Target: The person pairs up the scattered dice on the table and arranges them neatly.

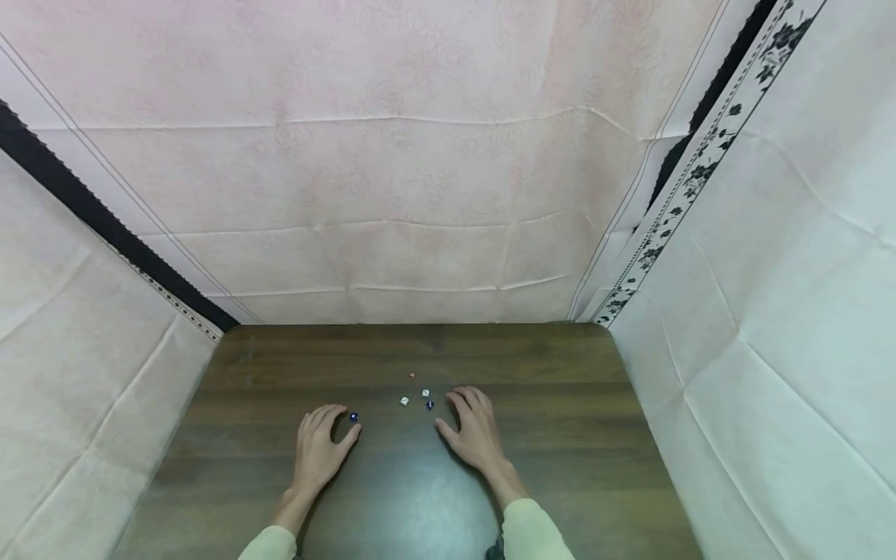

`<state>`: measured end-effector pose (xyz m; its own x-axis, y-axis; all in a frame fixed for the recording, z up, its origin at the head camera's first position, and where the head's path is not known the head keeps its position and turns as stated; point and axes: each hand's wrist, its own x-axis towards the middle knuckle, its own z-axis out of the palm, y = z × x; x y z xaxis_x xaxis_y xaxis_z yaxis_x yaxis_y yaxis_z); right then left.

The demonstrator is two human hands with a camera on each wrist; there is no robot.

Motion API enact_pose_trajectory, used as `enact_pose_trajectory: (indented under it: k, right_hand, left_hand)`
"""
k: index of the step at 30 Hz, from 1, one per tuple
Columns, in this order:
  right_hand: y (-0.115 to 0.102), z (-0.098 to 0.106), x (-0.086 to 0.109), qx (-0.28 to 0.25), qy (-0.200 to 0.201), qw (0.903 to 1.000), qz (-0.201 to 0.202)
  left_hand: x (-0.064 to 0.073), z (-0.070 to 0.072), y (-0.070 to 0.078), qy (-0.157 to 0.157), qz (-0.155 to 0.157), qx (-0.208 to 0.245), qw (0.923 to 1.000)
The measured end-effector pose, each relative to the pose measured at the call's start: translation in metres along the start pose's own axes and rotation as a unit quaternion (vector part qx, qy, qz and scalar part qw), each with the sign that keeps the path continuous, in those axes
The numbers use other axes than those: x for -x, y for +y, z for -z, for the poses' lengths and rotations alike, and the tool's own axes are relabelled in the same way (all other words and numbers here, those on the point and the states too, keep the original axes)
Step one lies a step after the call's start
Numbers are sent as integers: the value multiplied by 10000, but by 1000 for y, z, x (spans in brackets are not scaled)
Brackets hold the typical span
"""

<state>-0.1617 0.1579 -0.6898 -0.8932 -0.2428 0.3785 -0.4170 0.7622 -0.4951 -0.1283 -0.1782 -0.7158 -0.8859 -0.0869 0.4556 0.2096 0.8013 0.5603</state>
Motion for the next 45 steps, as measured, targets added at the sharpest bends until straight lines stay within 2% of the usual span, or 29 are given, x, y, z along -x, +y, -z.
enact_pose_trajectory:
  k: [7,13,21,31,45]
  right_hand:
    - [-5,-10,-13,-20,-12,9999,137]
    - [-8,-17,-20,-126,-180,9998,22]
    - [-12,-23,-23,-61,-94,9999,-79]
    - [-15,-28,-25,201,132,9996,-168]
    - [-18,-32,-26,175,176,9990,-372]
  left_hand:
    - [-1,-2,-2,103,-55,8,9999]
    - [0,-5,-3,126,3,117,9999]
    - [-1,-7,-6,-10,90,248,9997]
    - [-4,-8,-10,-183,-24,409,9990]
    - [-3,-9,-9,-147,150,472,9987]
